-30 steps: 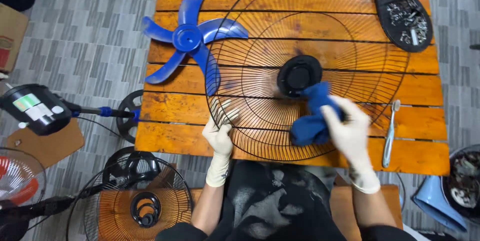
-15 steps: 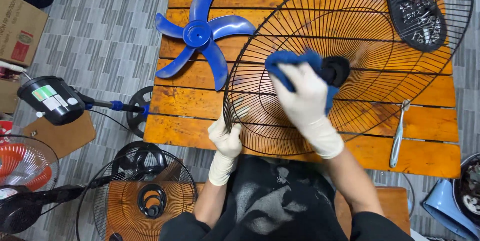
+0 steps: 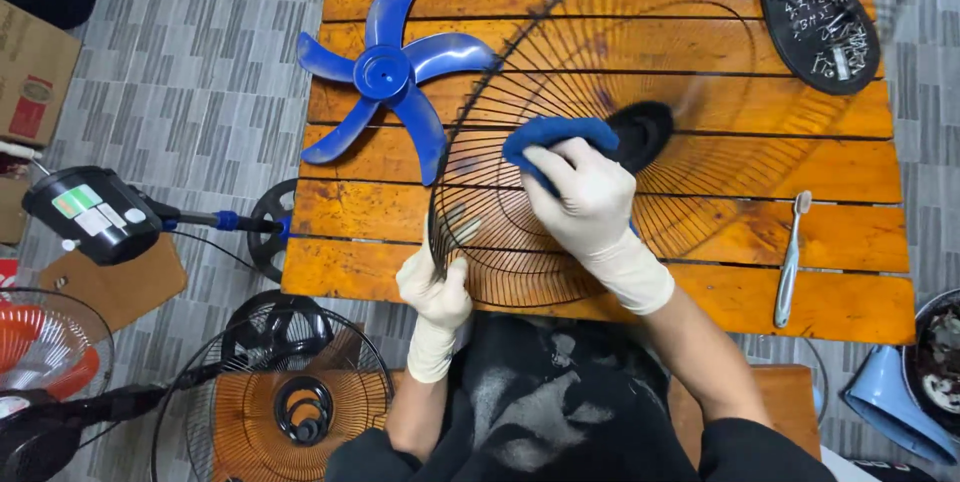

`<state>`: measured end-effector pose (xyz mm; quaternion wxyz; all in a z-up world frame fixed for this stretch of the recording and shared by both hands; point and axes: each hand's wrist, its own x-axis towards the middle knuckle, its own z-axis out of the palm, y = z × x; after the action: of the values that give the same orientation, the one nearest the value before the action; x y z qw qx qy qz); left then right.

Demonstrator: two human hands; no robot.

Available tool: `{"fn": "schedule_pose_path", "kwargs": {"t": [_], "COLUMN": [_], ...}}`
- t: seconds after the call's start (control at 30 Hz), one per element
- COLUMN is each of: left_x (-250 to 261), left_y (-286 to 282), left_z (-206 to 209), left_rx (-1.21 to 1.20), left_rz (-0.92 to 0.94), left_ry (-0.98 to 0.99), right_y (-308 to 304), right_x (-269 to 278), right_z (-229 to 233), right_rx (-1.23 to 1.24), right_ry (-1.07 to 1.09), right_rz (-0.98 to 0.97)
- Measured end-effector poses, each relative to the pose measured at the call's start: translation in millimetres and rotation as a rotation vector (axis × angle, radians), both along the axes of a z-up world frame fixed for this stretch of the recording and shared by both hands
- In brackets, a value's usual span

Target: Cleaning a metal fan grill with a cloth and a toothbrush

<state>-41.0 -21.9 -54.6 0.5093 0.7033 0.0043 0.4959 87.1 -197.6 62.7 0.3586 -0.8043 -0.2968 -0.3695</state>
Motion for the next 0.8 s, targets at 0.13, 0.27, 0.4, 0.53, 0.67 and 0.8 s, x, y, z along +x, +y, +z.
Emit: {"fn": "schedule_pose_path", "kwargs": {"t": [0.13,0.27,0.4,0.53,0.67,0.8], "left_x": [-8,-4,-10,-6,2,-3], "left_y": [7,6,7,15,15,10], "left_z": [-11,-5,-7,-11,6,9], "left_rx": [-0.031,0.005,0.041,0.051,0.032,0.059], "left_rz": [-0.047,-0.063,-0.059,-0.091,-0.099,-0.092], "left_ry": [-0.044,-0.065,-0.037,-0.108,-0.073,-0.081], "right_y": [-18,-15,-9,-26,-31,-14], "right_x": [-3,3,9,9,18,21], "right_z": [-18,8,25,-2,10,50], "right_rx": [-0.019,0.01,0.022,0.046,0.083,0.173], "right_ry": [0.057,0.035,-0.017,0.025,0.047,-0.024], "right_rz": [-0.07,-0.042,-0.015,-0.032,-0.069,-0.034]}}
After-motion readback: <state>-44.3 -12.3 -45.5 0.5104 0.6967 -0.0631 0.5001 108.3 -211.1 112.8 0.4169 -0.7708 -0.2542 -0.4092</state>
